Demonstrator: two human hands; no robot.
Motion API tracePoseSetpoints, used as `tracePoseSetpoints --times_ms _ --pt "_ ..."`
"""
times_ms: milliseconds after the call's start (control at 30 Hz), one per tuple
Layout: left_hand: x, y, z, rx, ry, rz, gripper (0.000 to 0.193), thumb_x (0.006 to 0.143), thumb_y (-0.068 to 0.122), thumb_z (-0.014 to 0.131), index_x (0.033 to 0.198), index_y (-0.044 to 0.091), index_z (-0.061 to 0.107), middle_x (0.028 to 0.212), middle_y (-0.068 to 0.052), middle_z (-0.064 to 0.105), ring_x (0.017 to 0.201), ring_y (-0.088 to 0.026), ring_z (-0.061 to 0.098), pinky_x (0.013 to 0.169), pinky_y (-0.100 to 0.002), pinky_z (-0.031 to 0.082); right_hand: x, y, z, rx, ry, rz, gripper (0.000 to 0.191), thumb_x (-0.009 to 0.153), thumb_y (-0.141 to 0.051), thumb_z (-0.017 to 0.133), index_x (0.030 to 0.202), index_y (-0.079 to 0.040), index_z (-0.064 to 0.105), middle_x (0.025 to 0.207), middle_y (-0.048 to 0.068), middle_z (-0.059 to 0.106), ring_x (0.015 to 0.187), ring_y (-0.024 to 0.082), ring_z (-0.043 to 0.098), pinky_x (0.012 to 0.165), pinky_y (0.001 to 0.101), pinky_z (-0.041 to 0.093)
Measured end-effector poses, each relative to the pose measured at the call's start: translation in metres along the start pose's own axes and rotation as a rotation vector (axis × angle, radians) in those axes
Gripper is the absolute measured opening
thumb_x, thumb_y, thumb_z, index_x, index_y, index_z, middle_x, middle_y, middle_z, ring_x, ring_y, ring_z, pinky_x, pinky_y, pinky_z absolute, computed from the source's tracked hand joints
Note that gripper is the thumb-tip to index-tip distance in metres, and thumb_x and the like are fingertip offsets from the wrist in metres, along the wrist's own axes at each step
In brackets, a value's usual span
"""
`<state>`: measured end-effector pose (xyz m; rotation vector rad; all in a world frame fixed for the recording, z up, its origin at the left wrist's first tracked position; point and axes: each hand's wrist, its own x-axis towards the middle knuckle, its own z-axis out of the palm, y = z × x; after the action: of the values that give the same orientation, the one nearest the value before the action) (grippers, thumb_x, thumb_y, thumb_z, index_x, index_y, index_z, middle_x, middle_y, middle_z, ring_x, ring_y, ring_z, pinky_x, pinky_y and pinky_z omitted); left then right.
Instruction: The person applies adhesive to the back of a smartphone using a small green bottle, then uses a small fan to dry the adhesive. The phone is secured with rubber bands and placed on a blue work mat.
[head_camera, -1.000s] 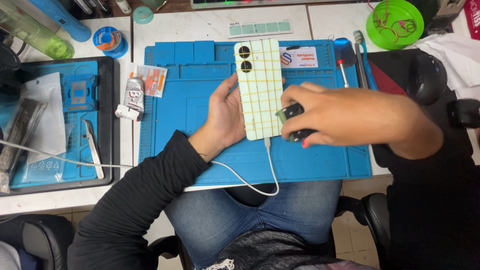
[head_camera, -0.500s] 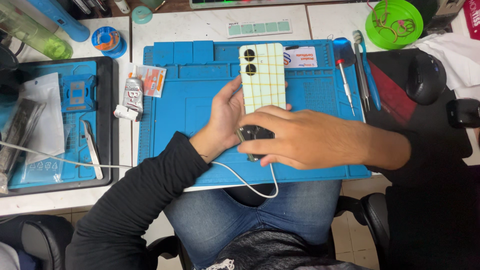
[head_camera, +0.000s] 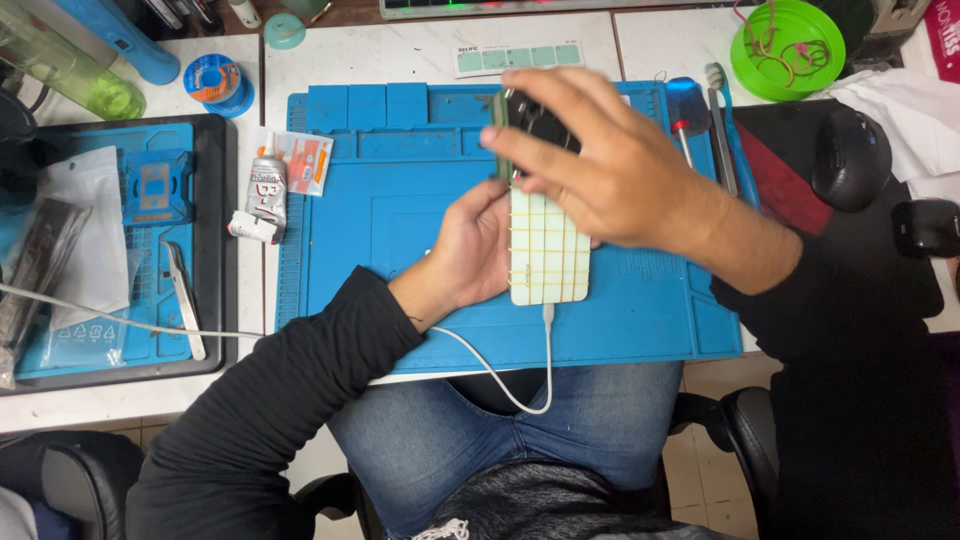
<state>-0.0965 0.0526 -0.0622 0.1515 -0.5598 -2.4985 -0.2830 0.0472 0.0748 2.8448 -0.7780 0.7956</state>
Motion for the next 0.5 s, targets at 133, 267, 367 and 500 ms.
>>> tracePoseSetpoints --times_ms 133,267,367,500 --pt "-0.001 0.005 0.016 -0.028 0.009 -0.018 0.071 0.11 0.05 0.019 0.156 0.0 0.039 0.147 -0.025 0.053 0.135 -0.048 0.053 0.116 -0.06 0.042 -0.003 0.016 -0.003 -0.089 0.028 0.055 0.047 0.103 -0.02 0.078 0.147 -0.012 0.064 0.154 0.02 0.048 0.142 0.038 0.049 0.118 0.0463 0.052" --pt "-0.002 0.01 0.022 -0.03 0.011 0.01 0.072 0.109 0.049 0.017 0.158 0.001 0.039 0.152 -0.022 0.051 0.135 -0.049 0.054 0.117 -0.059 0.042 -0.004 0.025 -0.013 -0.109 0.031 0.107 0.029 0.107 -0.019 0.078 0.135 -0.014 0.07 0.15 0.017 0.049 0.139 0.036 0.05 0.11 0.043 0.054" --pt "-0.003 0.014 0.022 -0.019 0.013 0.036 0.071 0.109 0.048 0.017 0.159 0.002 0.037 0.155 -0.02 0.049 0.134 -0.048 0.054 0.117 -0.059 0.043 -0.004 0.03 -0.02 -0.091 0.029 0.146 0.023 0.106 -0.017 0.078 0.128 -0.013 0.073 0.148 0.016 0.051 0.138 0.037 0.052 0.106 0.0454 0.055" --pt "-0.003 0.016 0.023 0.002 0.015 0.053 0.071 0.109 0.048 0.018 0.16 0.002 0.038 0.155 -0.02 0.049 0.134 -0.047 0.055 0.116 -0.059 0.044 -0.006 0.037 -0.032 -0.123 -0.066 0.205 0.021 0.103 -0.014 0.075 0.123 -0.013 0.074 0.149 0.016 0.052 0.137 0.036 0.053 0.103 0.044 0.055"
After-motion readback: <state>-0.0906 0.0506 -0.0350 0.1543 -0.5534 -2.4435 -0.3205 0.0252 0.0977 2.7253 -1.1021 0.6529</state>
